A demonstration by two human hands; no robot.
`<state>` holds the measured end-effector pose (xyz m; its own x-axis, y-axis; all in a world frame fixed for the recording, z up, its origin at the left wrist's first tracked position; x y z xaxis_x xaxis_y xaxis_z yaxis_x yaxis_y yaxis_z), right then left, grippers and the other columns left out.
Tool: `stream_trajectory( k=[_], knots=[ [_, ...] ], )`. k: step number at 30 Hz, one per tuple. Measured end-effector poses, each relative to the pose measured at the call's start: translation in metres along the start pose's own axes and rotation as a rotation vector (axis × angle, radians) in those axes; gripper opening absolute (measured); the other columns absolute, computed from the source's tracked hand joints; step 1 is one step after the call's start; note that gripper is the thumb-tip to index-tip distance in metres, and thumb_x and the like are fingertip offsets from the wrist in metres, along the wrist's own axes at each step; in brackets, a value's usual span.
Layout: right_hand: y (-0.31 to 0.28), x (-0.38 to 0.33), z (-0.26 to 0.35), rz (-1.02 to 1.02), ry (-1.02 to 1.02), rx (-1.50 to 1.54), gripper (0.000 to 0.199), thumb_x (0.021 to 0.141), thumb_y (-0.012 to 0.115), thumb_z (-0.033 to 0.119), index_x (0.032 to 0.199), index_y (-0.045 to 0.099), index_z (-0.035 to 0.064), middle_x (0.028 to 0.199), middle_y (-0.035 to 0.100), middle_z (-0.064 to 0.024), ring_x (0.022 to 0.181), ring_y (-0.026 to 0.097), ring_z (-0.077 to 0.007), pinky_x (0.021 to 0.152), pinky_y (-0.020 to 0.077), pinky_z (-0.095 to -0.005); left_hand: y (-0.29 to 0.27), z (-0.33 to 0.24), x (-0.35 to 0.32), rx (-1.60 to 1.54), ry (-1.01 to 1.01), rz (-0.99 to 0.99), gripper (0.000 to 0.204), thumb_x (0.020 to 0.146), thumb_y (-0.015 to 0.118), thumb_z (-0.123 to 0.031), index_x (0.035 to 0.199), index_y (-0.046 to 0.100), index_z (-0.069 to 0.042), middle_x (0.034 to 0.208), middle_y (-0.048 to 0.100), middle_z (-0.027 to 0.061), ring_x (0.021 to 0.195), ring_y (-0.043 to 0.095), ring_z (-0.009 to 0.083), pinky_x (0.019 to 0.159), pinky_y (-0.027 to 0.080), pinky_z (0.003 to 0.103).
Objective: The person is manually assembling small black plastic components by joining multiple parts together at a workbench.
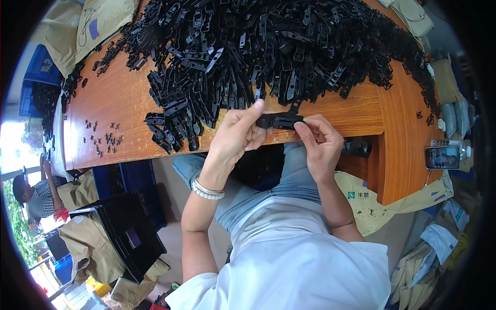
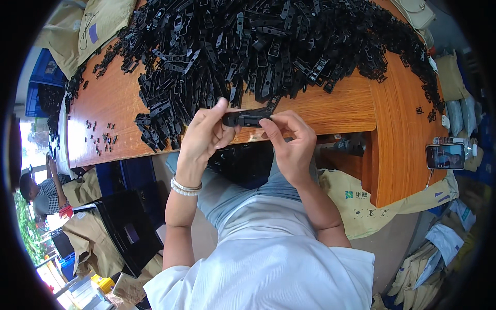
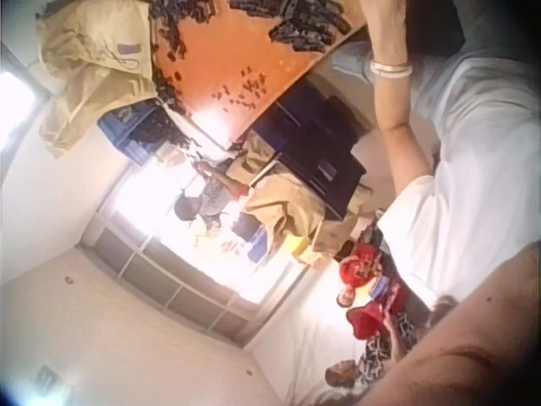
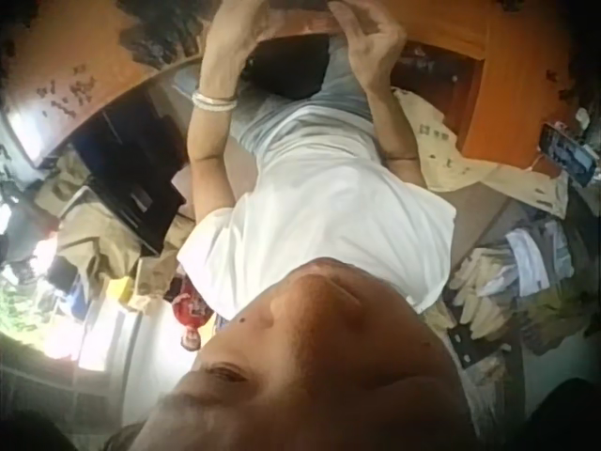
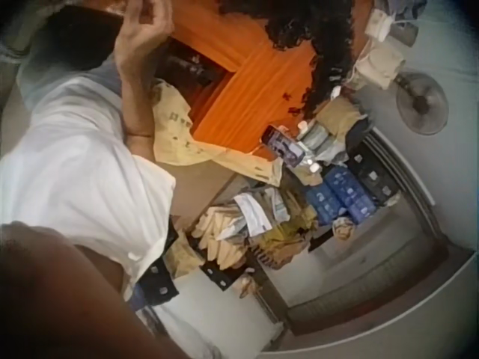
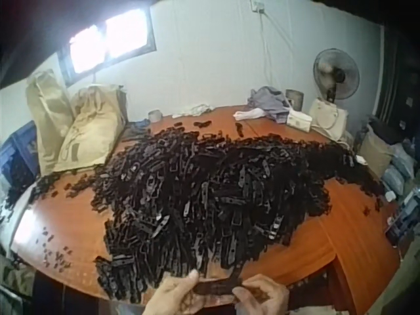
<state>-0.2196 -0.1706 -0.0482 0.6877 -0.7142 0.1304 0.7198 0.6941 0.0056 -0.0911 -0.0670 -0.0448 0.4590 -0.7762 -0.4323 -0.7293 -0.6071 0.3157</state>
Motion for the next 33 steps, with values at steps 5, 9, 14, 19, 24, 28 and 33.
stream_trajectory(
  k=[5,9,14,19,24,28,33],
  knots=[
    [0.002,0.0,0.0,0.021,-0.017,-0.035,0.008,0.08,0.062,0.0,0.08,0.059,-0.0063,0.077,0.054,-0.0041,0.062,0.057,-0.0094,0.057,0.0471,-0.0192,0.0,0.017,-0.011,0.006,0.225,0.047,0.039,0.093,0.045,-0.03,0.082,0.059,0.005,0.059,0.049,-0.0008,0.048,0.037,0.0046,0.044,0.028,0.018],
    [0.004,-0.006,-0.001,0.103,-0.026,-0.05,0.01,0.077,0.065,0.001,0.08,0.059,-0.0061,0.077,0.053,-0.0045,0.064,0.056,-0.0097,0.058,0.0468,-0.0196,0.008,0.01,-0.014,0.201,0.195,0.006,0.023,0.087,0.056,-0.02,0.087,0.061,0.002,0.064,0.052,-0.0002,0.05,0.039,0.0033,0.045,0.028,0.017],
    [0.012,-0.004,-0.003,0.01,0.149,0.269,0.015,0.074,0.07,0.006,0.083,0.061,-0.002,0.079,0.055,-0.0012,0.07,0.053,-0.0068,0.062,0.0432,-0.0195,0.015,0.003,-0.018,0.14,0.318,0.014,0.017,0.075,0.068,-0.014,0.076,0.063,0.002,0.064,0.05,-0.0015,0.06,0.043,0.0058,0.053,0.032,0.019],
    [0.009,-0.005,-0.001,0.145,0.097,0.308,0.024,0.08,0.065,0.011,0.097,0.06,-0.0037,0.088,0.052,-0.006,0.068,0.056,-0.0113,0.059,0.0428,-0.0199,0.014,-0.005,-0.013,0.187,0.335,0.116,0.021,0.078,0.065,-0.018,0.076,0.062,0.003,0.066,0.051,0.0001,0.059,0.044,0.0075,0.053,0.033,0.02],
    [-0.009,0.004,-0.008,-0.01,0.122,0.377,0.021,0.083,0.06,0.01,0.096,0.059,-0.0059,0.08,0.053,-0.0068,0.063,0.055,-0.0108,0.049,0.036,-0.0183,0.012,-0.059,0.048,0.777,0.706,0.081,0.017,0.085,0.054,-0.013,0.085,0.063,0.001,0.068,0.054,0.006,0.062,0.053,0.0126,0.057,0.043,0.025],
    [-0.007,0.0,-0.002,0.031,0.118,0.378,0.019,0.082,0.06,0.008,0.095,0.059,-0.0063,0.079,0.053,-0.0068,0.061,0.054,-0.0109,0.048,0.0361,-0.0179,-0.026,-0.109,0.14,1.314,0.894,-0.636,0.023,0.078,0.062,-0.02,0.086,0.064,0.001,0.084,0.062,0.0173,0.076,0.06,0.0319,0.068,0.048,0.039],
    [-0.016,-0.006,-0.005,0.026,0.147,0.323,0.018,0.082,0.059,0.006,0.094,0.059,-0.0072,0.079,0.054,-0.008,0.061,0.055,-0.0113,0.048,0.0373,-0.0179,-0.021,-0.118,0.166,1.417,0.481,-0.688,0.03,0.071,0.067,-0.028,0.085,0.066,-0.002,0.088,0.064,0.0168,0.084,0.061,0.0313,0.073,0.049,0.039]
  ],
)
Point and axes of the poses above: each hand's wrist, its own x-axis towards the middle knuckle, its own y-axis out of the palm, z = x × y, the point moved 3 cm from there along x, towards the middle knuckle
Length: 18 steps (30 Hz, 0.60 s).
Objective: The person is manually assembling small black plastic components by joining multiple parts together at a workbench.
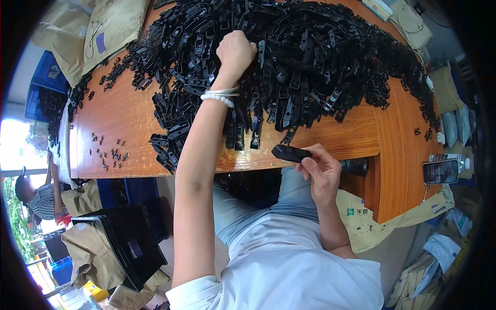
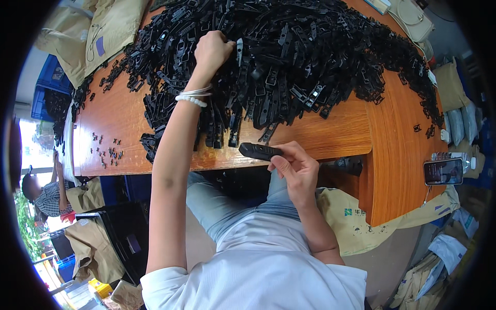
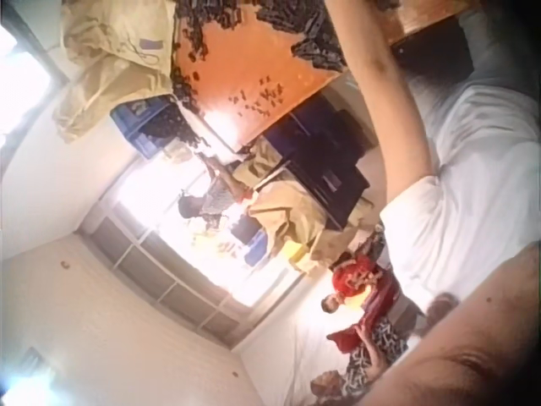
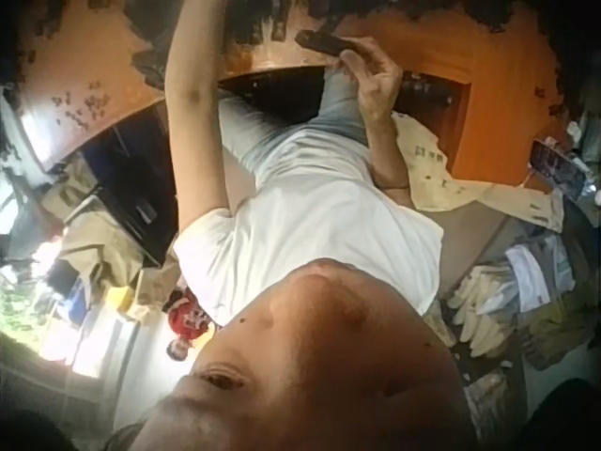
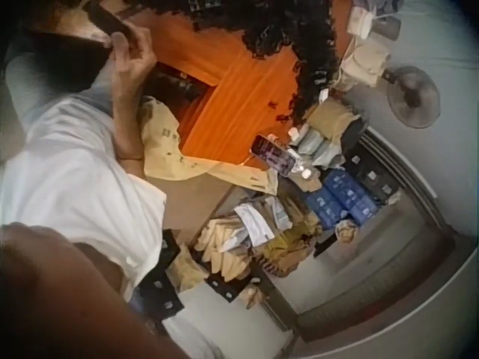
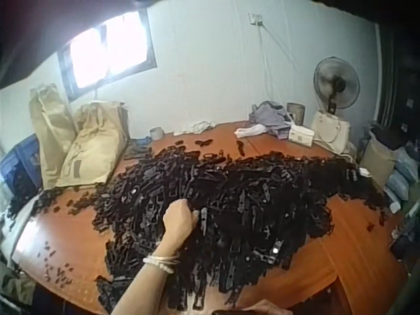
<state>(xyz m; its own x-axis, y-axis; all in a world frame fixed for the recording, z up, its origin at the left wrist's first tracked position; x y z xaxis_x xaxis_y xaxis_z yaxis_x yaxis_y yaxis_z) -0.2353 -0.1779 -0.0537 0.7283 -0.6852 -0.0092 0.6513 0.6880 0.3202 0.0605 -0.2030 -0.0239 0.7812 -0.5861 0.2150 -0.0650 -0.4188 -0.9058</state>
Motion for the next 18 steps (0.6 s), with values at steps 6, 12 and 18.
stream_trajectory(
  k=[6,12,18],
  knots=[
    [-0.007,0.005,-0.003,-0.027,0.048,0.025,0.018,0.082,0.059,0.005,0.096,0.059,-0.006,0.081,0.057,-0.0091,0.062,0.056,-0.0123,0.05,0.0402,-0.0189,-0.037,0.019,-0.048,-0.552,0.071,-0.091,0.019,0.075,0.062,-0.012,0.086,0.057,0.002,0.075,0.062,0.0123,0.059,0.056,0.016,0.055,0.047,0.027],
    [0.005,0.013,0.009,0.079,0.034,0.043,0.018,0.081,0.059,0.002,0.097,0.058,-0.0066,0.082,0.058,-0.0108,0.065,0.059,-0.0133,0.055,0.0463,-0.0206,-0.064,0.006,-0.162,-1.167,-0.007,0.601,0.04,0.077,0.051,0.01,0.116,0.046,0.003,0.085,0.06,0.0107,0.06,0.055,0.0089,0.053,0.044,0.021],
    [0.021,0.008,0.017,0.163,-0.183,-0.348,0.02,0.078,0.063,0.0,0.096,0.058,-0.0079,0.088,0.058,-0.0121,0.071,0.061,-0.0146,0.063,0.0511,-0.023,-0.074,-0.001,-0.194,-0.792,0.39,0.605,0.057,0.072,0.053,0.006,0.127,0.039,0.004,0.103,0.057,0.0222,0.089,0.059,0.0276,0.08,0.043,0.027]
  ],
)
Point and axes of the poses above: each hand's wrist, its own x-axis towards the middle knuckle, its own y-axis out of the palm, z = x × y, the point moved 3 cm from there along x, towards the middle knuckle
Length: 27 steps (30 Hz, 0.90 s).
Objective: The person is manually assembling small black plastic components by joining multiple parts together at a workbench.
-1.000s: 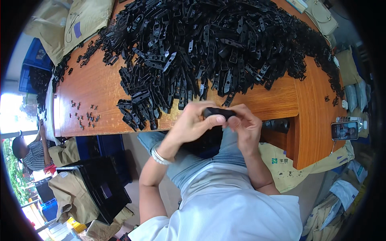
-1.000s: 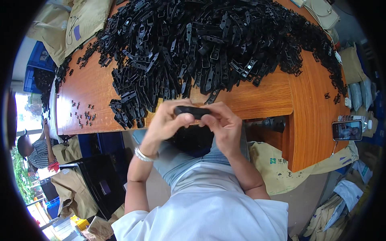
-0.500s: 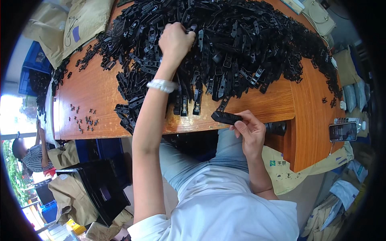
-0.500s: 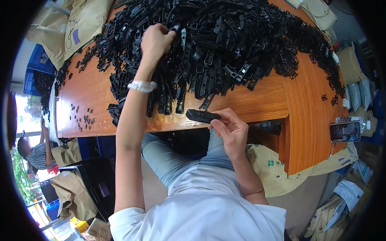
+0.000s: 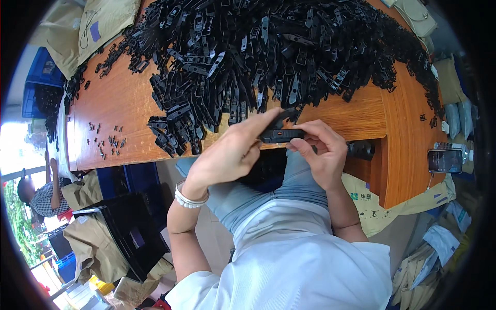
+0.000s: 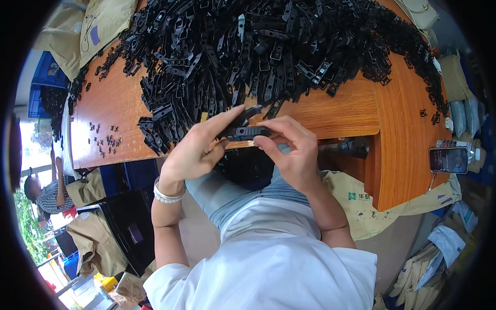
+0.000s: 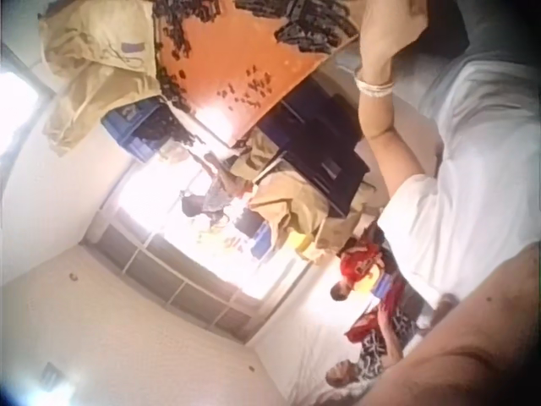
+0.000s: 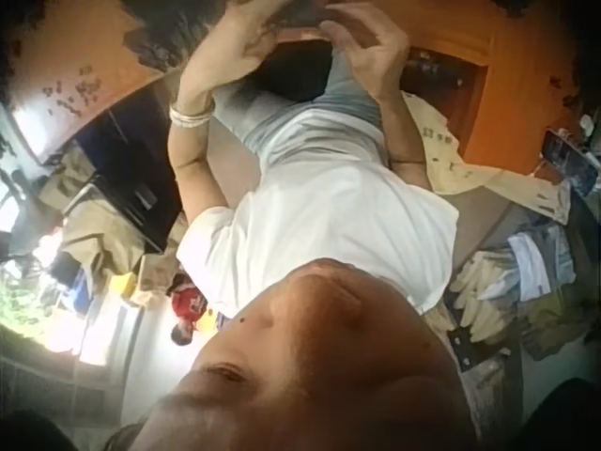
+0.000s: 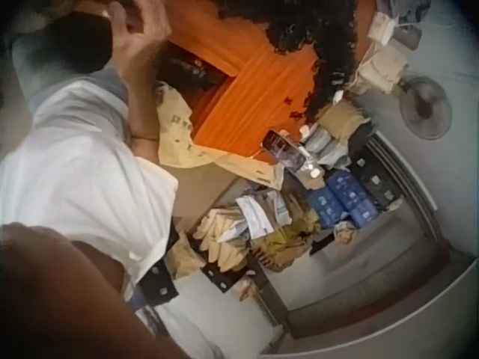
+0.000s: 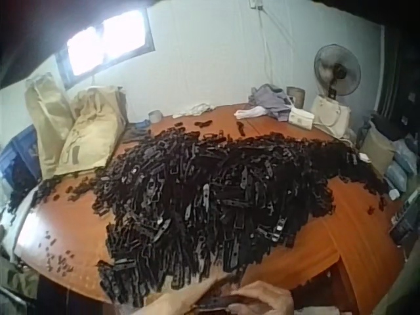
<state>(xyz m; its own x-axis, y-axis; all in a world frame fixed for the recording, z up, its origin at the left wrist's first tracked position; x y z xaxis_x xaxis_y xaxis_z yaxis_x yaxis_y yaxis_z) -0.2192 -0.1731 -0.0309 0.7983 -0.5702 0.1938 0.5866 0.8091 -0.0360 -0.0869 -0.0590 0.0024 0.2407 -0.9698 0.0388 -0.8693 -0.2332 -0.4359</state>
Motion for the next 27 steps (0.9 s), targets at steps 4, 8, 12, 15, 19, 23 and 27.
stream_trajectory(
  k=[4,8,12,15,19,23,27],
  knots=[
    [0.002,-0.002,0.008,0.039,-0.08,-0.143,0.025,0.075,0.065,0.002,0.098,0.059,-0.0057,0.092,0.057,-0.0116,0.077,0.06,-0.0161,0.066,0.0501,-0.0236,0.008,-0.012,-0.009,0.146,-0.01,-0.106,0.055,0.071,0.062,0.001,0.123,0.043,0.002,0.103,0.058,0.0223,0.09,0.057,0.037,0.079,0.045,0.033],
    [0.006,0.006,0.014,0.091,-0.152,-0.197,0.025,0.074,0.066,0.006,0.097,0.061,-0.0029,0.091,0.058,-0.0105,0.082,0.057,-0.0192,0.069,0.0476,-0.027,0.009,-0.009,-0.016,0.074,-0.055,-0.15,0.046,0.071,0.064,-0.002,0.116,0.051,0.001,0.097,0.061,0.0186,0.087,0.059,0.0336,0.076,0.046,0.034],
    [0.008,0.001,0.008,0.164,-0.153,-0.287,0.026,0.075,0.065,0.012,0.096,0.062,-0.0025,0.089,0.058,-0.0107,0.08,0.056,-0.0194,0.068,0.0452,-0.0266,0.017,-0.005,-0.025,0.047,0.057,-0.209,0.041,0.072,0.064,-0.002,0.111,0.054,0.001,0.095,0.061,0.0178,0.082,0.06,0.0322,0.073,0.047,0.033],
    [0.007,0.003,0.009,0.195,-0.151,-0.287,0.028,0.075,0.066,0.014,0.098,0.061,-0.0024,0.089,0.058,-0.0111,0.078,0.056,-0.0193,0.067,0.0444,-0.0259,0.018,-0.004,-0.027,0.052,0.045,-0.209,0.039,0.072,0.064,-0.002,0.109,0.055,0.001,0.095,0.061,0.018,0.085,0.061,0.0317,0.075,0.047,0.033],
    [0.01,0.003,0.006,0.233,-0.127,-0.228,0.027,0.075,0.066,0.011,0.098,0.062,-0.003,0.085,0.058,-0.0105,0.075,0.056,-0.0179,0.066,0.0439,-0.0256,0.017,0.007,-0.035,-0.134,-0.048,-0.186,0.042,0.074,0.066,-0.011,0.111,0.052,0.001,0.1,0.06,0.0189,0.089,0.06,0.0326,0.076,0.047,0.034],
    [0.015,-0.003,-0.002,0.255,0.178,0.119,0.021,0.075,0.062,-0.001,0.096,0.062,-0.0041,0.083,0.058,-0.0099,0.069,0.057,-0.0146,0.061,0.0452,-0.0219,0.007,0.015,-0.039,-0.05,0.031,-0.039,0.051,0.074,0.07,-0.022,0.115,0.049,0.0,0.105,0.059,0.0197,0.088,0.06,0.0319,0.073,0.048,0.035],
    [0.021,-0.016,-0.02,0.468,0.198,-0.105,0.025,0.077,0.054,-0.008,0.101,0.059,-0.0054,0.09,0.057,-0.0117,0.069,0.061,-0.0156,0.06,0.0488,-0.0211,-0.048,0.033,-0.028,0.177,-0.04,-0.191,0.022,0.078,0.064,-0.018,0.092,0.064,-0.001,0.092,0.064,0.0136,0.078,0.062,0.0252,0.068,0.049,0.033]
  ],
)
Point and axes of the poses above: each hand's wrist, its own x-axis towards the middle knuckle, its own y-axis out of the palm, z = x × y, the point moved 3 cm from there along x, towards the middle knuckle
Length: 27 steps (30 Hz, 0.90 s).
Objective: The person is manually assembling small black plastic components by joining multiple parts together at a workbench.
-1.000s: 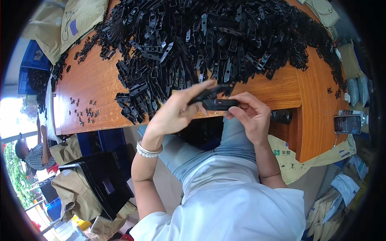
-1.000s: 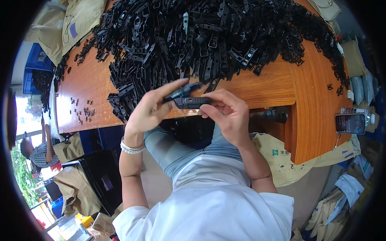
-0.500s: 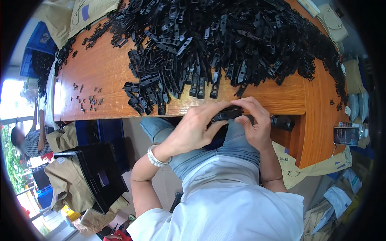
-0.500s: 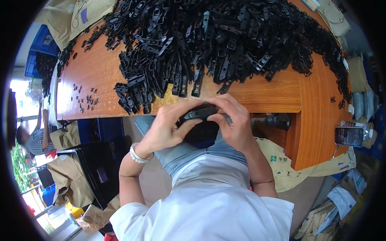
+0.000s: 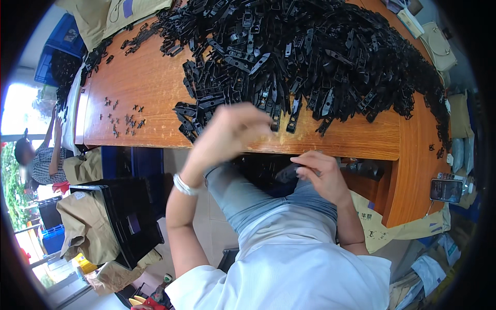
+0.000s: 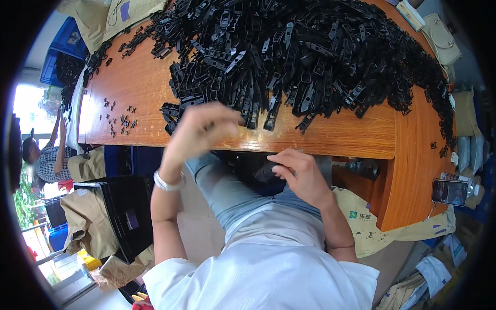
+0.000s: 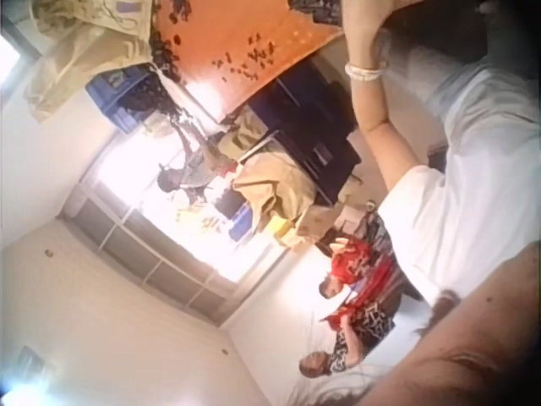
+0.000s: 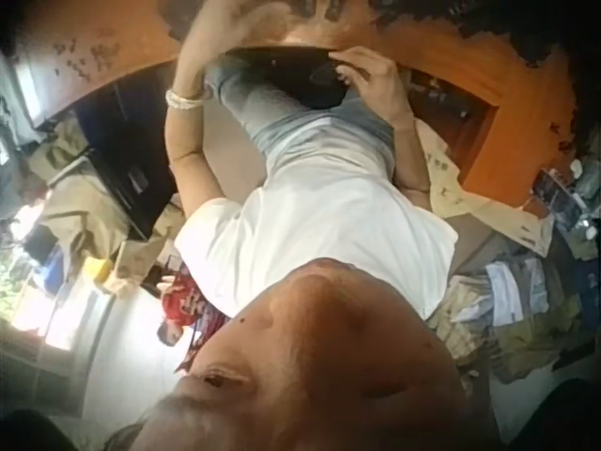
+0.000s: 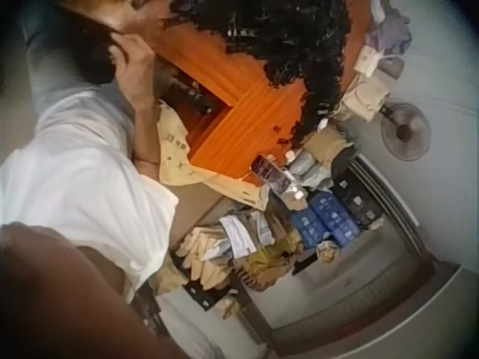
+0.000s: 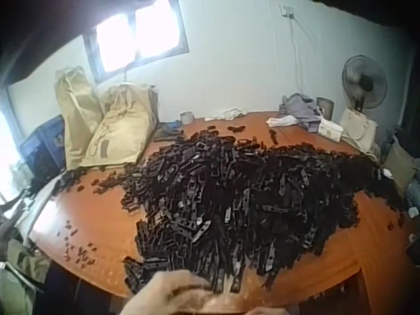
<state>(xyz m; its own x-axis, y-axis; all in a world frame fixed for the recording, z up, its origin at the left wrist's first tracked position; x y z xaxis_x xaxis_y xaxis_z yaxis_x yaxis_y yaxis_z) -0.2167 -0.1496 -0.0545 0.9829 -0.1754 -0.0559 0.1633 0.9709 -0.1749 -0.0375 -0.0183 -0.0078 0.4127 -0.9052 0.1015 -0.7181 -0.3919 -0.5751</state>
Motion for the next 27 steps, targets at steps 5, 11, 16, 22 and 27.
stream_trajectory(
  k=[5,11,16,22,27],
  knots=[
    [0.012,-0.014,-0.011,-0.016,0.029,-0.124,0.024,0.079,0.052,-0.008,0.103,0.059,-0.0045,0.096,0.059,-0.0128,0.08,0.062,-0.0181,0.069,0.0503,-0.0235,-0.102,0.11,0.05,0.45,-0.194,-0.706,0.013,0.076,0.058,-0.011,0.08,0.067,-0.002,0.079,0.065,0.015,0.072,0.062,0.0274,0.067,0.048,0.035],
    [-0.003,-0.036,-0.023,-0.071,0.117,-0.096,0.02,0.08,0.058,0.001,0.099,0.061,-0.0021,0.092,0.06,-0.0125,0.076,0.06,-0.0186,0.066,0.0496,-0.0258,-0.134,0.164,0.09,0.622,-0.474,-0.706,0.023,0.072,0.06,-0.021,0.082,0.067,-0.001,0.084,0.064,0.0184,0.083,0.062,0.0313,0.073,0.049,0.038],
    [-0.012,-0.042,-0.027,-0.094,0.169,-0.091,0.02,0.08,0.059,0.002,0.099,0.062,-0.0015,0.091,0.061,-0.0123,0.076,0.06,-0.0185,0.065,0.0504,-0.0257,-0.156,0.194,0.085,0.562,-0.711,-0.52,0.032,0.065,0.066,-0.029,0.074,0.065,0.002,0.068,0.064,0.0159,0.069,0.063,0.0288,0.063,0.049,0.037],
    [-0.032,-0.042,-0.03,-0.141,0.18,-0.105,0.021,0.08,0.057,0.001,0.101,0.062,-0.0017,0.089,0.06,-0.0093,0.078,0.058,-0.0128,0.063,0.0484,-0.022,-0.154,0.176,0.048,-0.002,-0.59,-0.645,0.02,0.067,0.074,-0.019,0.071,0.065,-0.001,0.061,0.059,0.0018,0.049,0.048,0.0073,0.043,0.032,0.02],
    [-0.044,-0.035,-0.028,-0.18,0.197,-0.067,0.021,0.081,0.058,0.006,0.101,0.062,0.0,0.088,0.063,-0.0107,0.072,0.06,-0.0159,0.062,0.0492,-0.025,-0.151,0.166,0.018,-0.411,-0.565,-0.777,0.019,0.072,0.071,-0.017,0.077,0.064,0.0,0.063,0.059,0.0017,0.049,0.047,0.0071,0.043,0.03,0.019]
  ],
)
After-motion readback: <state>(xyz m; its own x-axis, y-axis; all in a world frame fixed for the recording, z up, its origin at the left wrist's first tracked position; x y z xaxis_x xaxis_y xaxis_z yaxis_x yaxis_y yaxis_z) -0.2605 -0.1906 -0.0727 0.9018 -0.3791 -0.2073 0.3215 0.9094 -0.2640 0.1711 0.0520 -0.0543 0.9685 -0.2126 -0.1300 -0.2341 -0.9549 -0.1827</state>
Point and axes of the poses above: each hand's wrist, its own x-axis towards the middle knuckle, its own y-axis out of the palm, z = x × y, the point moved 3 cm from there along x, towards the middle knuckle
